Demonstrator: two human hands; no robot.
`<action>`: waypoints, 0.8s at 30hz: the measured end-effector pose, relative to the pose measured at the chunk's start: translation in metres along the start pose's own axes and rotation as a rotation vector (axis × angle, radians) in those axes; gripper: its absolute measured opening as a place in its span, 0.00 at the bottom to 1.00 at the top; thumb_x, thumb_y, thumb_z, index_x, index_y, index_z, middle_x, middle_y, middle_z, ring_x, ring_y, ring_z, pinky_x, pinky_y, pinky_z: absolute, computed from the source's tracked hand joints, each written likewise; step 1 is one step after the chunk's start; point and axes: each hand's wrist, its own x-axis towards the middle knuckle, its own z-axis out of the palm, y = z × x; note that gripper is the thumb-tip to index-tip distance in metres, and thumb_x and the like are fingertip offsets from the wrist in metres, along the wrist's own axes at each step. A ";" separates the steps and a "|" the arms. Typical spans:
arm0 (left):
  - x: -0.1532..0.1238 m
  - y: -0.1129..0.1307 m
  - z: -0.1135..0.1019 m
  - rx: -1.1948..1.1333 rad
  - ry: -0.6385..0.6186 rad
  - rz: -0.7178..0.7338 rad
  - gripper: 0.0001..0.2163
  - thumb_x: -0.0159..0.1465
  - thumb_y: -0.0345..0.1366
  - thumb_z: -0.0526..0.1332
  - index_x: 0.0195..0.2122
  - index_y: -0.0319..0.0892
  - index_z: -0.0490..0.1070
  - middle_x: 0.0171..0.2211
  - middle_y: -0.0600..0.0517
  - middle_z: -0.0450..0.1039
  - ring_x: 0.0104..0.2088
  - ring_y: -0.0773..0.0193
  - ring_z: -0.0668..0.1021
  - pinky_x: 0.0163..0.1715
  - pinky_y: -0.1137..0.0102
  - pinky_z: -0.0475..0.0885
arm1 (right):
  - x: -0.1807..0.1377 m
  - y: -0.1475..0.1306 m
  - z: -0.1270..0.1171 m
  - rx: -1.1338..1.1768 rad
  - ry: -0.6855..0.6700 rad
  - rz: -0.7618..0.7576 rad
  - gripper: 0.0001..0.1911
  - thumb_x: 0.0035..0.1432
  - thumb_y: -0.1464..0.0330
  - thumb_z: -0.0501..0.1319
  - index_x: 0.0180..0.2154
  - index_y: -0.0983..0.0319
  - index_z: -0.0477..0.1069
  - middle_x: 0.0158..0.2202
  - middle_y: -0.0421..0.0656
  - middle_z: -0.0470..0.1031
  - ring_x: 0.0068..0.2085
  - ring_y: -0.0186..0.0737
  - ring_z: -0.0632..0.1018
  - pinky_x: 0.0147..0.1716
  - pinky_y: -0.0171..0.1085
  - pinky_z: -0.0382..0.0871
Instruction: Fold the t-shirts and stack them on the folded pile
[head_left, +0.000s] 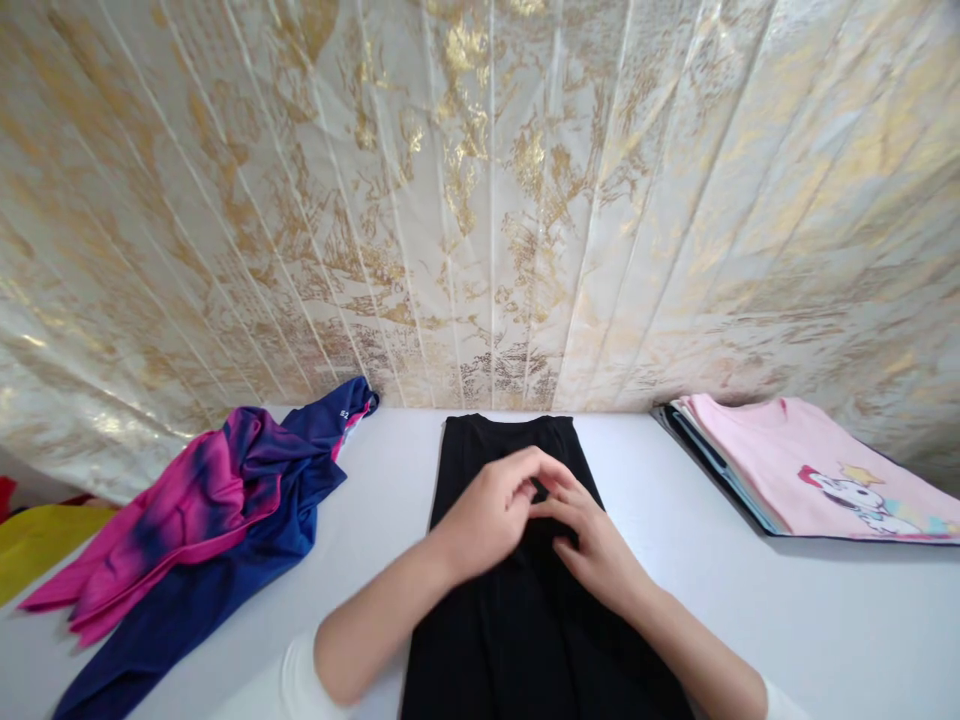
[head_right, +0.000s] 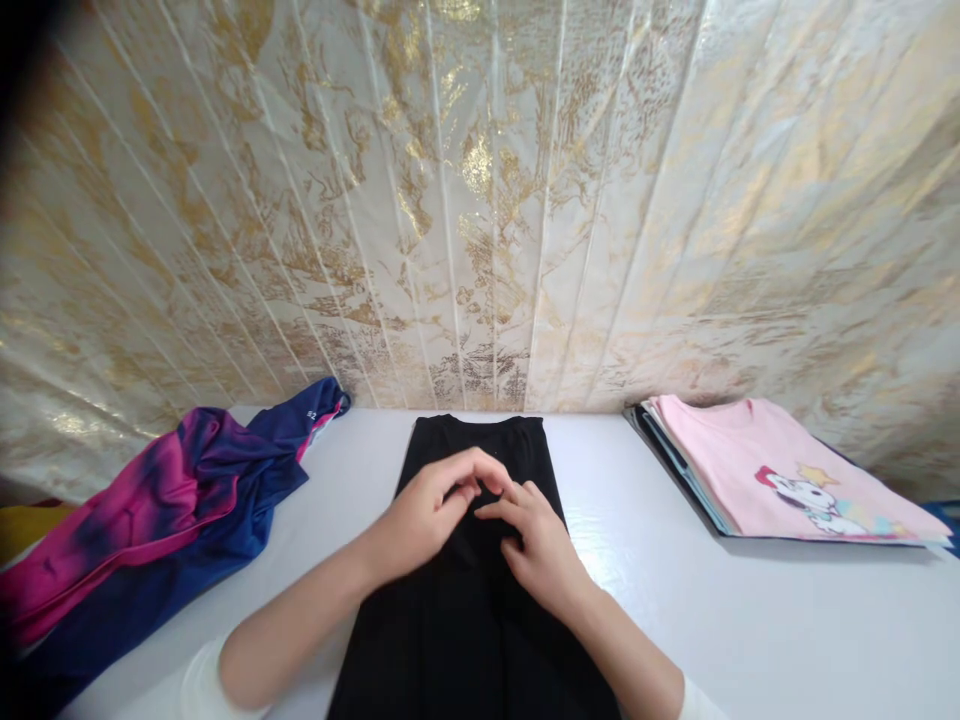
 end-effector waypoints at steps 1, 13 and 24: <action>0.021 -0.014 -0.006 0.211 -0.082 -0.004 0.20 0.61 0.21 0.47 0.48 0.45 0.68 0.47 0.52 0.72 0.45 0.64 0.74 0.46 0.69 0.70 | 0.000 -0.001 0.001 -0.022 -0.009 -0.008 0.30 0.39 0.84 0.50 0.42 0.57 0.73 0.34 0.41 0.66 0.39 0.42 0.67 0.41 0.42 0.63; 0.057 -0.076 -0.029 0.679 -0.230 -0.033 0.14 0.45 0.17 0.55 0.25 0.43 0.70 0.29 0.52 0.70 0.41 0.57 0.69 0.48 0.57 0.58 | -0.003 -0.008 -0.001 -0.104 0.003 -0.008 0.27 0.35 0.85 0.49 0.37 0.59 0.70 0.34 0.41 0.65 0.38 0.43 0.65 0.38 0.41 0.61; -0.002 -0.025 0.002 0.569 -0.272 0.069 0.23 0.50 0.22 0.55 0.48 0.44 0.65 0.47 0.50 0.68 0.48 0.58 0.69 0.48 0.65 0.63 | -0.019 0.005 -0.015 0.144 0.015 0.113 0.22 0.40 0.82 0.49 0.38 0.59 0.65 0.36 0.40 0.67 0.38 0.39 0.69 0.39 0.38 0.65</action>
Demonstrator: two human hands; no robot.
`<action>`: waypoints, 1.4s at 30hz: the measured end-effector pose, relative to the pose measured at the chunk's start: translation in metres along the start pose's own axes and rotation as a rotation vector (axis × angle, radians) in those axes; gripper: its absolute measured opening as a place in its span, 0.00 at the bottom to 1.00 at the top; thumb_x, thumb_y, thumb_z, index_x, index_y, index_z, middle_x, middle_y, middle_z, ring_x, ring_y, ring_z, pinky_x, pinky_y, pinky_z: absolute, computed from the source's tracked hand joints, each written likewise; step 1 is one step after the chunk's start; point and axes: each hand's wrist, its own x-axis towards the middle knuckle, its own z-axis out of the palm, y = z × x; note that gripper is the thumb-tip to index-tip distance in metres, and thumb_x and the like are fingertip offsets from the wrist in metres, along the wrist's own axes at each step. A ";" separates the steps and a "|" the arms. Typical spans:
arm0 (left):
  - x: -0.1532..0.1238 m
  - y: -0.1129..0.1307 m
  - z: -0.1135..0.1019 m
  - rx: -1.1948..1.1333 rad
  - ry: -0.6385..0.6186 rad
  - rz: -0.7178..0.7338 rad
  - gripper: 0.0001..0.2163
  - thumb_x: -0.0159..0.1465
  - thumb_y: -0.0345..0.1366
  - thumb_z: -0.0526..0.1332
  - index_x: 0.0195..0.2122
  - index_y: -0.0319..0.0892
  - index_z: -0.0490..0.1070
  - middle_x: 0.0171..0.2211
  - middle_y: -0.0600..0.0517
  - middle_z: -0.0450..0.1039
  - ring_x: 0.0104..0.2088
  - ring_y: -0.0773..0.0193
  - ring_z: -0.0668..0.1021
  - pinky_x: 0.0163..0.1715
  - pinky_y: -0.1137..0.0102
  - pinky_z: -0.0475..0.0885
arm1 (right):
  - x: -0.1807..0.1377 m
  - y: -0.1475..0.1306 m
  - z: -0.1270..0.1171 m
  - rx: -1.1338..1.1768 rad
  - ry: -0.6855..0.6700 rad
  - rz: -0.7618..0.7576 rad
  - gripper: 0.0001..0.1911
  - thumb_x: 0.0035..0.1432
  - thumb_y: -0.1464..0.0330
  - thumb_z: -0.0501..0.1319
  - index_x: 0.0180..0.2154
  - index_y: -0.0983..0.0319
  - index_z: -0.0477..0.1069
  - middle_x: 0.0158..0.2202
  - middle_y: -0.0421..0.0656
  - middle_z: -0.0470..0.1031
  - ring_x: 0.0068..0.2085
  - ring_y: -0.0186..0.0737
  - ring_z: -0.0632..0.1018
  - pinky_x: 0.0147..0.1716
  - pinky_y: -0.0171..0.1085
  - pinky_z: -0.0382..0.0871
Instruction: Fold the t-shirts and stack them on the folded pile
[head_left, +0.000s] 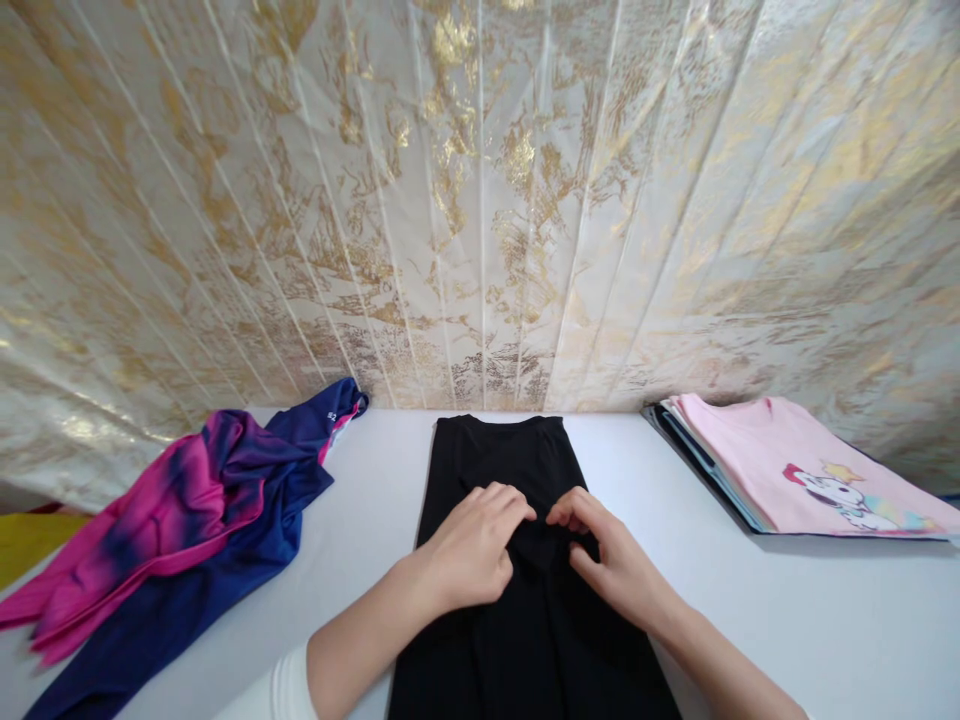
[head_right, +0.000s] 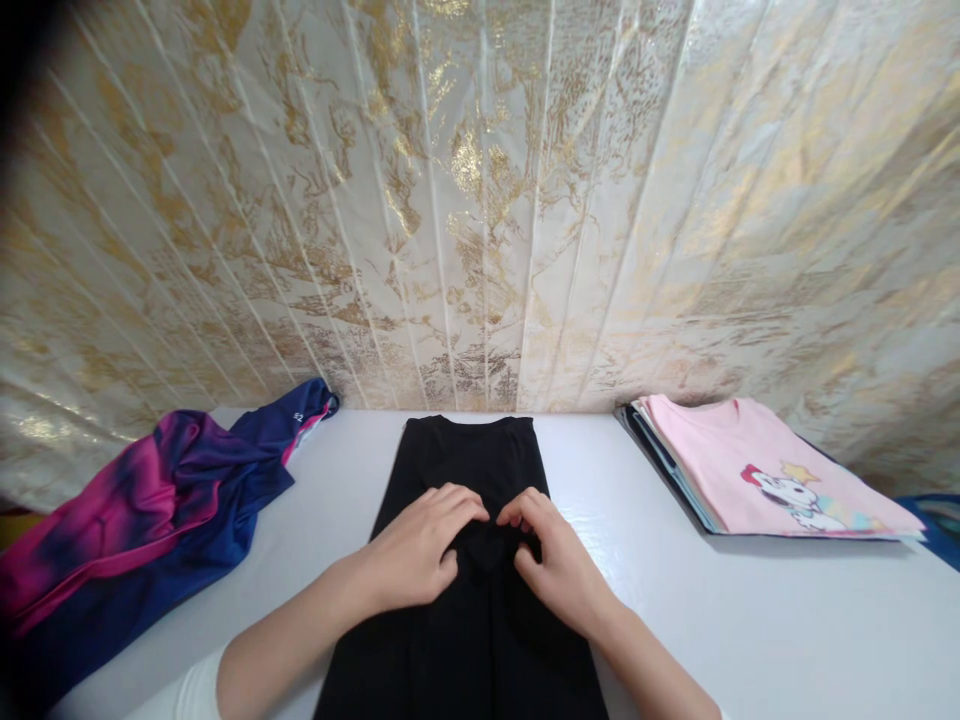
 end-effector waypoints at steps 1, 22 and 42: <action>-0.001 0.006 0.004 0.007 0.002 -0.010 0.22 0.51 0.24 0.57 0.49 0.43 0.64 0.47 0.49 0.67 0.47 0.57 0.69 0.48 0.64 0.64 | -0.001 0.002 -0.003 0.010 0.019 0.033 0.21 0.41 0.82 0.49 0.38 0.59 0.65 0.35 0.40 0.67 0.36 0.38 0.69 0.37 0.37 0.65; 0.010 0.016 0.023 -0.049 0.191 -0.293 0.10 0.53 0.22 0.58 0.31 0.45 0.63 0.34 0.55 0.68 0.37 0.61 0.71 0.36 0.69 0.67 | -0.015 -0.014 -0.015 -0.550 -0.261 -0.070 0.27 0.48 0.84 0.50 0.46 0.60 0.73 0.38 0.46 0.71 0.39 0.44 0.72 0.38 0.40 0.68; -0.008 0.035 0.029 -0.012 0.141 -0.209 0.11 0.62 0.38 0.62 0.46 0.44 0.71 0.48 0.48 0.71 0.48 0.54 0.72 0.50 0.58 0.67 | -0.012 0.002 -0.016 -0.267 -0.138 0.040 0.27 0.48 0.85 0.47 0.44 0.60 0.72 0.34 0.43 0.72 0.37 0.38 0.75 0.38 0.36 0.69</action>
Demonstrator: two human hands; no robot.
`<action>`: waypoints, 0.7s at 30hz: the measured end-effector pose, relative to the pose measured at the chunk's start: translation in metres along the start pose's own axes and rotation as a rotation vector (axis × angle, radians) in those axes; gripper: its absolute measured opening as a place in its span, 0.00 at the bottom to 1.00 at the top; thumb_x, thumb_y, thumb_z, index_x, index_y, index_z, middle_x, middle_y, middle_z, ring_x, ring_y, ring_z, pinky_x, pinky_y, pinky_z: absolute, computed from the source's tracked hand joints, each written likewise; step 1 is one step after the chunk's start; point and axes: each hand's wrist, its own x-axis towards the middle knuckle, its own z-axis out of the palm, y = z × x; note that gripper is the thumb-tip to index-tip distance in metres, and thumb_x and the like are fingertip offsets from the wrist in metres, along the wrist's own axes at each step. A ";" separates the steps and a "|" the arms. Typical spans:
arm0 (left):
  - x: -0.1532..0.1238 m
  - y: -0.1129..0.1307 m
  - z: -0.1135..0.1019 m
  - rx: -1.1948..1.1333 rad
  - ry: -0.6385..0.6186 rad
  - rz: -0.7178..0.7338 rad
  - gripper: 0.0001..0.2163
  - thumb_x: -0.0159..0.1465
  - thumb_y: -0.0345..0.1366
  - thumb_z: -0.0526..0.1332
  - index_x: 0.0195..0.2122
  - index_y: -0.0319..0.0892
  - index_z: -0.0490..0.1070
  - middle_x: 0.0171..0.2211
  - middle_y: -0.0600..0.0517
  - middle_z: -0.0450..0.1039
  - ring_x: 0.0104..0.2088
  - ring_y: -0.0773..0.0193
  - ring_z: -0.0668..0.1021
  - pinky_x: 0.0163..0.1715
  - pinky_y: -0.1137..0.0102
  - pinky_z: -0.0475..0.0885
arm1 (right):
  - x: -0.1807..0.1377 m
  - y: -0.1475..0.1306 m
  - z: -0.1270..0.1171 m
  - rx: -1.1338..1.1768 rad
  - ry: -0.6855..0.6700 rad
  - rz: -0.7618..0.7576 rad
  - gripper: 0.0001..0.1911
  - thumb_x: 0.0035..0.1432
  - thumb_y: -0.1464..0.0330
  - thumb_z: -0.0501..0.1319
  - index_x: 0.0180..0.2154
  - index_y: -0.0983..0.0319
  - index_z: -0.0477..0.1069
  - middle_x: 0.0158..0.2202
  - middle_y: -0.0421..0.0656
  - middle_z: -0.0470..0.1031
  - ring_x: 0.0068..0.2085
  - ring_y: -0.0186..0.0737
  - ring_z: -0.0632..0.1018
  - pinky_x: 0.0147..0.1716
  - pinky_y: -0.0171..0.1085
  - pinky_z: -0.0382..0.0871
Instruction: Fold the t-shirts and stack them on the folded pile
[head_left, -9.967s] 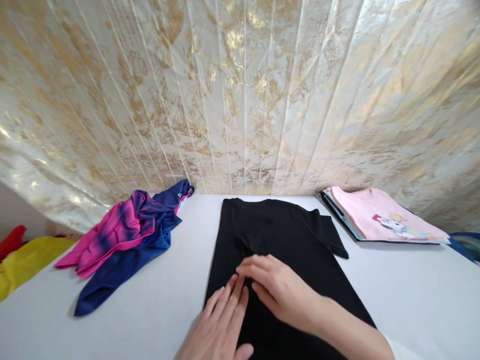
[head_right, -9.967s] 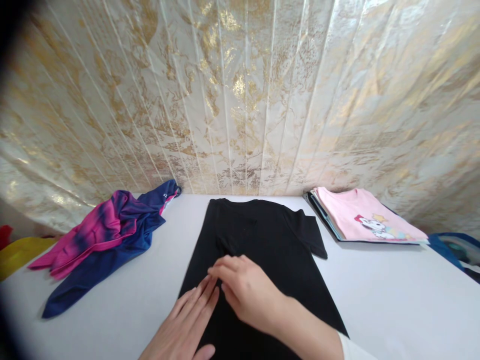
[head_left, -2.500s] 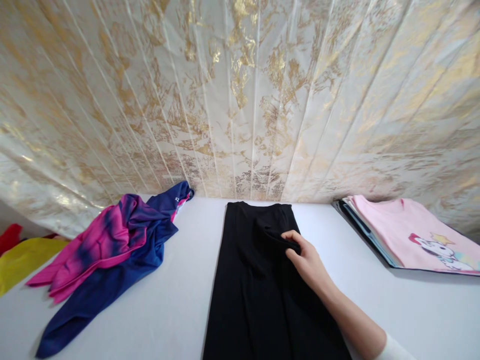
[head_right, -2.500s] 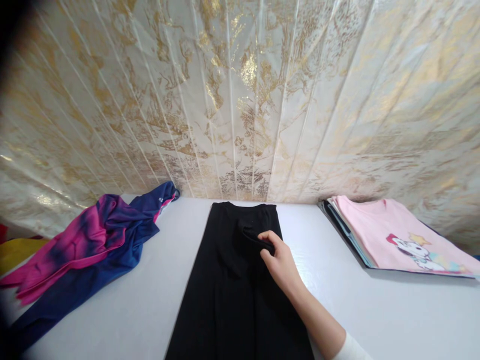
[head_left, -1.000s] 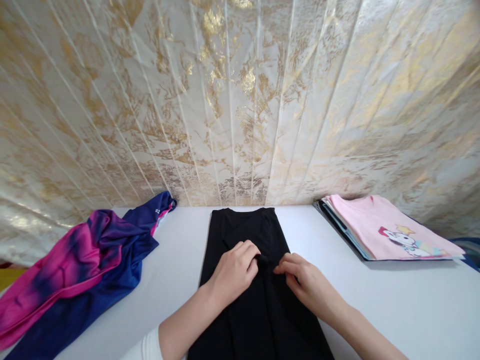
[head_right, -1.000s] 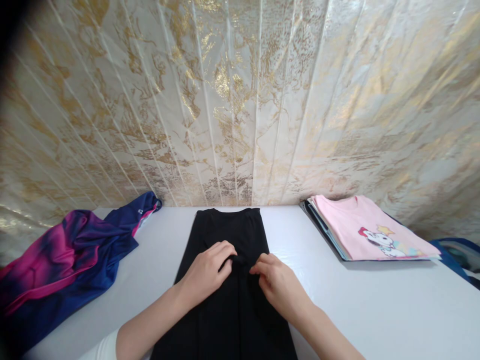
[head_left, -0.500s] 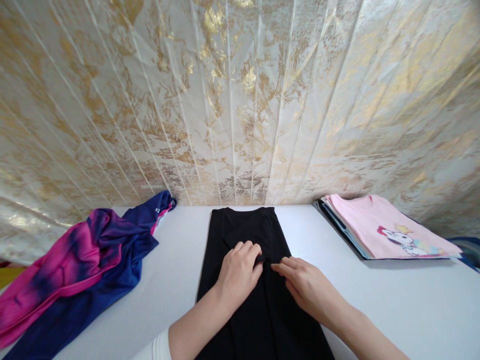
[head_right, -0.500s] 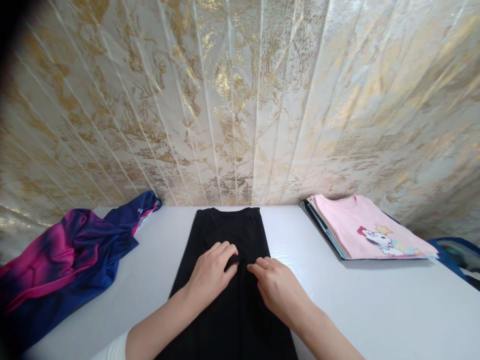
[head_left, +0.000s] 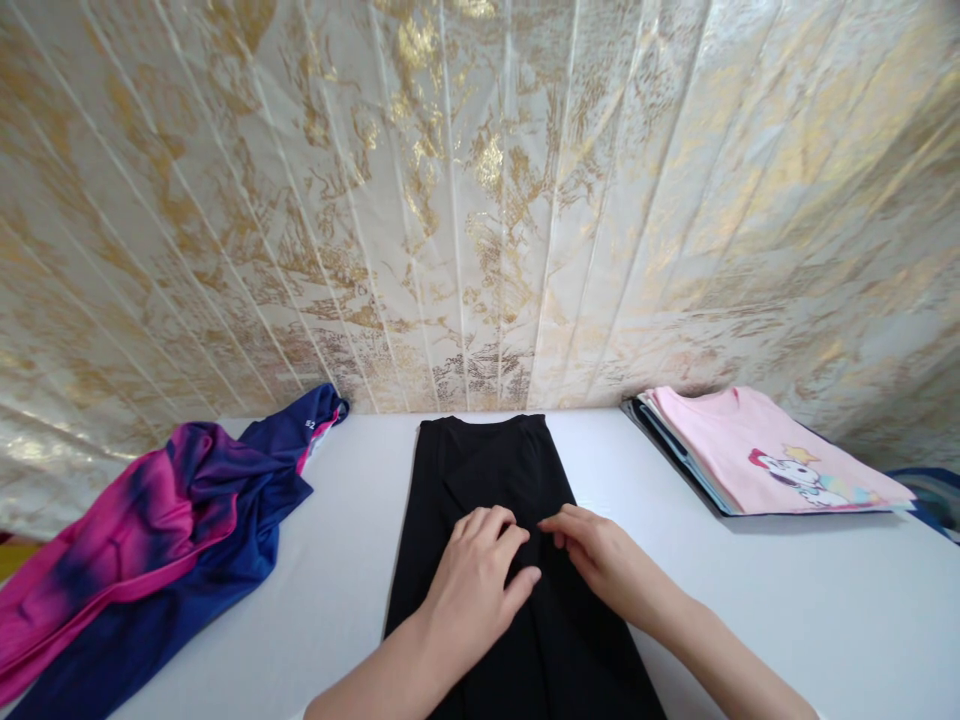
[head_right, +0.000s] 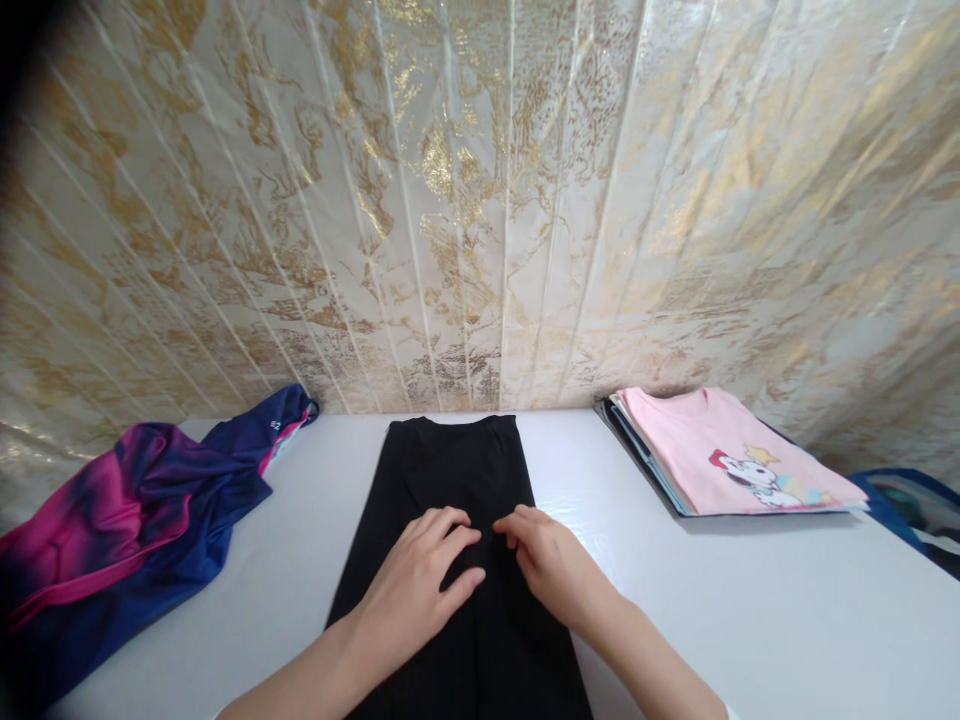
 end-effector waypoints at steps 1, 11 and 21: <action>-0.005 0.001 0.001 0.025 -0.009 0.021 0.14 0.62 0.40 0.62 0.49 0.44 0.71 0.52 0.46 0.69 0.52 0.51 0.70 0.53 0.54 0.64 | 0.000 0.002 -0.001 0.041 0.017 0.026 0.25 0.50 0.84 0.47 0.44 0.60 0.71 0.34 0.42 0.73 0.36 0.37 0.75 0.38 0.36 0.70; -0.024 0.014 0.006 0.158 -0.132 0.124 0.27 0.65 0.52 0.55 0.58 0.38 0.65 0.62 0.40 0.58 0.60 0.45 0.64 0.58 0.46 0.58 | 0.004 -0.012 -0.001 0.031 0.159 -0.056 0.24 0.56 0.80 0.47 0.51 0.61 0.66 0.50 0.48 0.70 0.49 0.41 0.75 0.48 0.42 0.71; -0.017 0.015 -0.004 0.146 -0.156 0.115 0.25 0.67 0.52 0.52 0.57 0.40 0.66 0.60 0.42 0.63 0.60 0.48 0.66 0.57 0.51 0.61 | 0.035 -0.017 -0.007 -0.060 0.033 -0.054 0.19 0.58 0.77 0.48 0.43 0.64 0.74 0.44 0.48 0.75 0.42 0.42 0.79 0.43 0.39 0.74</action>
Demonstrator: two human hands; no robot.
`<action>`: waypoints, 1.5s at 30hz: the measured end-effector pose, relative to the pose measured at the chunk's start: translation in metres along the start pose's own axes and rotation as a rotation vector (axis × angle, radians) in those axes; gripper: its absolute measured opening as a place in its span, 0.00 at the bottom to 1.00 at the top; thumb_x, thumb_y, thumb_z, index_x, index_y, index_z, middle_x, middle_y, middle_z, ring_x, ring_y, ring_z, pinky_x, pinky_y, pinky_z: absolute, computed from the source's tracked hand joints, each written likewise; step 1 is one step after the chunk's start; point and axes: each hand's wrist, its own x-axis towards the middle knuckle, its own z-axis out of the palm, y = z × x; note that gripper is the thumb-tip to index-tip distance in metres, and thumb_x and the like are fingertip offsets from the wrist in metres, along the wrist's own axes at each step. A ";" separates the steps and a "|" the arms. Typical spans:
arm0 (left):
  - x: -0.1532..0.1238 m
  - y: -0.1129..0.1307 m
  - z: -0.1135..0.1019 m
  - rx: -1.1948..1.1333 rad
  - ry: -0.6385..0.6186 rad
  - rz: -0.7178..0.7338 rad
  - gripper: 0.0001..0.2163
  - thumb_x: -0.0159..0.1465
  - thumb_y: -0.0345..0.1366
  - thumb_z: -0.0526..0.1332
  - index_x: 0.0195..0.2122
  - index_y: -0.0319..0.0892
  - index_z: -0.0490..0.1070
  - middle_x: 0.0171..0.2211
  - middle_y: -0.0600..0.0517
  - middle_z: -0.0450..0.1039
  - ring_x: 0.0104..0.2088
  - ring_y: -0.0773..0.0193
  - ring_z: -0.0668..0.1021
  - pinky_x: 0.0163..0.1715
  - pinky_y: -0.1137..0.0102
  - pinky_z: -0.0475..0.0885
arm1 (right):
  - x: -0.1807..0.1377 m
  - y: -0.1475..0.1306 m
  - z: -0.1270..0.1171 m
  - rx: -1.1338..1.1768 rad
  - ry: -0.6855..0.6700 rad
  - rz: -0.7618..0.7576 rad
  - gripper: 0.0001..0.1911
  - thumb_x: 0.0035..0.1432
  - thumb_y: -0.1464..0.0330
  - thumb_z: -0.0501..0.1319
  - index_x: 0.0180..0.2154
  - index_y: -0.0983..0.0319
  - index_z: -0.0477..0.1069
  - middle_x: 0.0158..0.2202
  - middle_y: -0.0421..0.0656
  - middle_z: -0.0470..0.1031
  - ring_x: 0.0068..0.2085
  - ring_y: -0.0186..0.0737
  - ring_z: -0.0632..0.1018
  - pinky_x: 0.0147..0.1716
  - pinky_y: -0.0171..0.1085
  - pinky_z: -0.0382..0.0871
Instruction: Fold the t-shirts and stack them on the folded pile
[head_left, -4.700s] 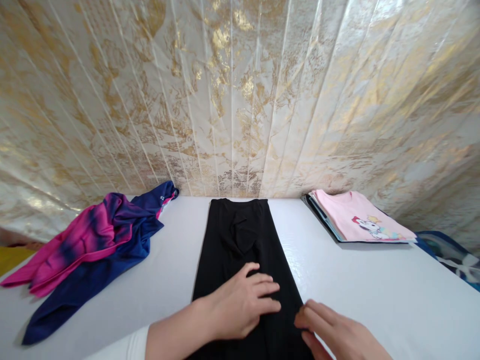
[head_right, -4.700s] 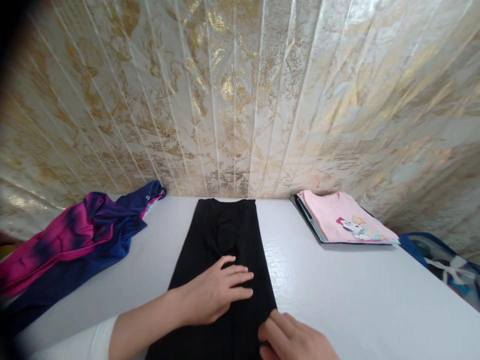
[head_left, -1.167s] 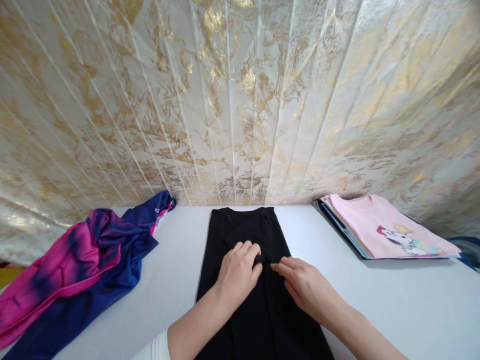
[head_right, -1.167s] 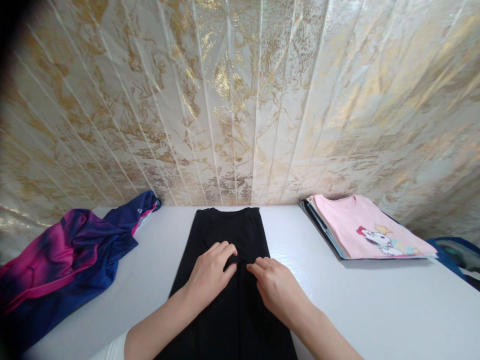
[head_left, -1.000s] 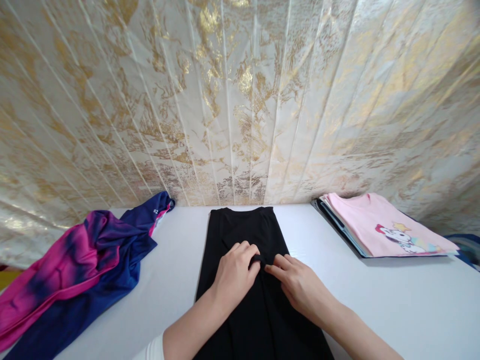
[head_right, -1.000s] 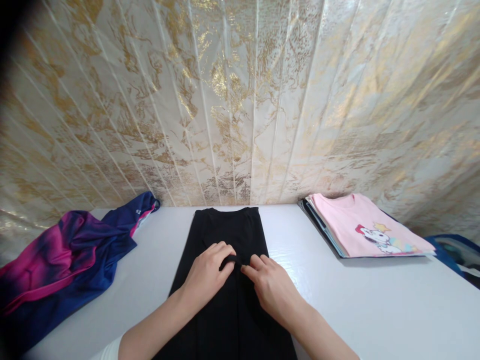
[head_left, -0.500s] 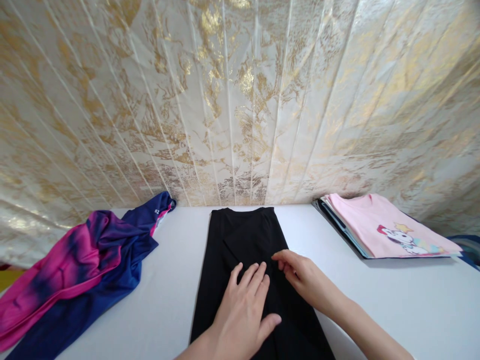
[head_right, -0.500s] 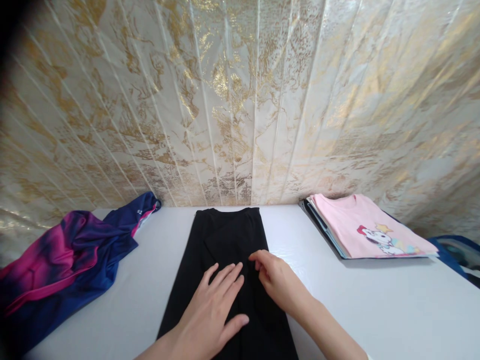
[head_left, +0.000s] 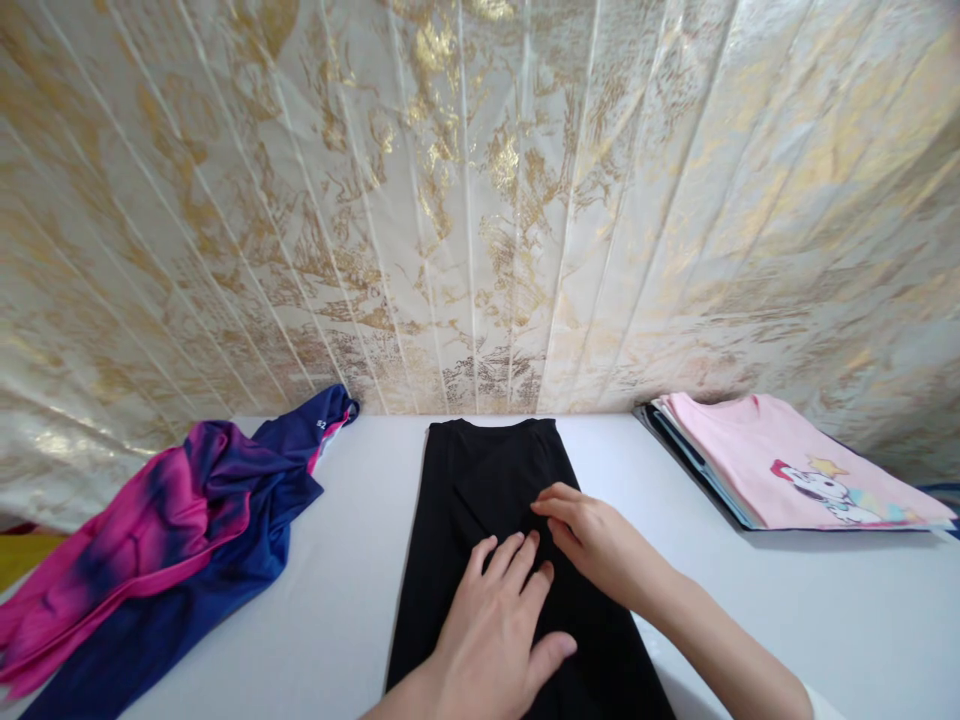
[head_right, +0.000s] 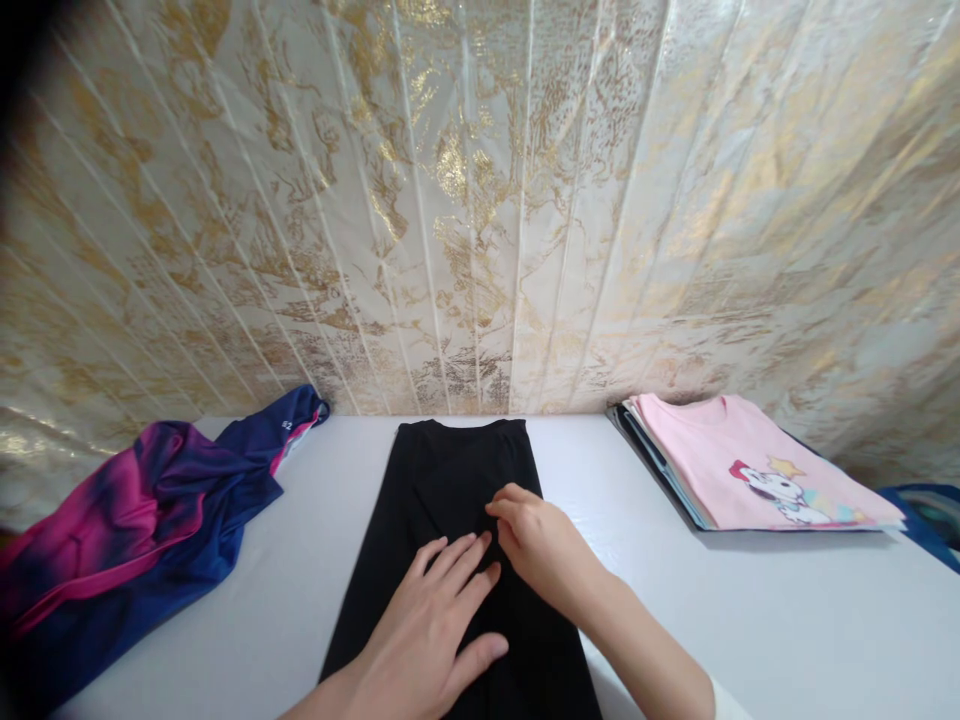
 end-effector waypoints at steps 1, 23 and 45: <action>0.003 -0.001 -0.001 -0.004 0.001 -0.009 0.25 0.67 0.51 0.52 0.58 0.39 0.65 0.60 0.42 0.62 0.60 0.49 0.65 0.57 0.51 0.61 | 0.007 0.005 -0.003 -0.001 0.033 0.000 0.19 0.58 0.77 0.48 0.44 0.64 0.74 0.45 0.48 0.75 0.43 0.41 0.78 0.44 0.38 0.73; 0.037 -0.016 0.012 -0.125 -0.027 0.065 0.25 0.68 0.51 0.51 0.61 0.41 0.59 0.64 0.42 0.55 0.65 0.51 0.55 0.61 0.53 0.54 | 0.083 0.069 0.043 -0.334 0.023 0.193 0.25 0.65 0.64 0.49 0.61 0.64 0.60 0.66 0.51 0.53 0.66 0.48 0.55 0.59 0.47 0.55; 0.037 -0.137 -0.006 0.140 0.230 -0.251 0.19 0.70 0.32 0.47 0.61 0.39 0.58 0.63 0.42 0.57 0.63 0.56 0.59 0.59 0.57 0.55 | 0.052 0.000 0.027 -0.084 0.094 -0.023 0.19 0.64 0.61 0.52 0.54 0.62 0.64 0.56 0.51 0.67 0.58 0.49 0.65 0.56 0.50 0.59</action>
